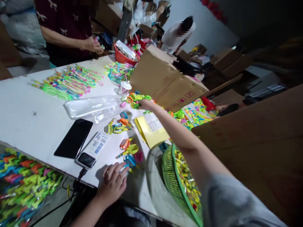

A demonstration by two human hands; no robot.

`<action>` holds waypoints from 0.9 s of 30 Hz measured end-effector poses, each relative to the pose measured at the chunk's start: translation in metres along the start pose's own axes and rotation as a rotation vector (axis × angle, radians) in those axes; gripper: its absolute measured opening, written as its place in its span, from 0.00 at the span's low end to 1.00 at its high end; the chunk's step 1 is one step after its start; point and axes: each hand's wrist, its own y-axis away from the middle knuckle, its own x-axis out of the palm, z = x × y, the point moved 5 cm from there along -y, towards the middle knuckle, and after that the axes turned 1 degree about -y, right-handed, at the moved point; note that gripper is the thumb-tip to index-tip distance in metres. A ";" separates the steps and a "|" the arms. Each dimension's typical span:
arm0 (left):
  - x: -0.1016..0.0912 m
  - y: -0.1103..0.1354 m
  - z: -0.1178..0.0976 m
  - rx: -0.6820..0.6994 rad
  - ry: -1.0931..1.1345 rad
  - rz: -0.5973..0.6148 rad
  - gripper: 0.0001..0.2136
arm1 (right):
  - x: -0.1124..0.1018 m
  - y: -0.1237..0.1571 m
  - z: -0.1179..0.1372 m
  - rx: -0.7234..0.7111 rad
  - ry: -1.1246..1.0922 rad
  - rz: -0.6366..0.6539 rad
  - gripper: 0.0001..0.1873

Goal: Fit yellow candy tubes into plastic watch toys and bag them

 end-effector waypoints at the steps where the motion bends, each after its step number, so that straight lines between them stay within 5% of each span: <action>1: 0.000 0.001 0.003 -0.005 0.015 0.015 0.16 | -0.003 0.013 0.008 -0.016 0.159 0.132 0.04; 4: -0.007 -0.001 0.013 -0.156 0.288 0.009 0.17 | -0.010 0.086 0.056 -0.247 0.244 0.298 0.11; 7: -0.010 -0.009 0.015 -0.620 0.929 0.041 0.29 | 0.002 0.192 0.120 -0.581 0.373 0.287 0.07; 9: -0.005 -0.013 -0.012 -0.945 1.412 0.302 0.33 | 0.014 0.250 0.149 -0.633 0.426 0.229 0.09; 12: -0.014 -0.014 -0.057 -1.206 1.660 0.530 0.25 | 0.022 0.302 0.160 -0.481 0.300 0.159 0.13; 14: -0.023 -0.012 -0.072 -1.206 1.651 0.504 0.22 | 0.018 0.320 0.149 -0.309 0.041 0.055 0.17; 17: -0.030 -0.008 -0.081 -1.061 1.637 0.447 0.22 | 0.012 0.343 0.124 -0.086 -0.434 -0.291 0.13; 21: -0.034 -0.004 -0.088 -0.918 1.587 0.542 0.20 | 0.041 0.368 0.101 0.134 -0.927 -0.754 0.25; 24: -0.037 -0.006 -0.092 -0.876 1.553 0.545 0.16 | 0.078 0.374 0.096 0.324 -1.243 -0.881 0.27; 27: -0.040 -0.010 -0.093 -0.837 1.546 0.344 0.16 | 0.104 0.375 0.102 0.468 -1.550 -0.895 0.24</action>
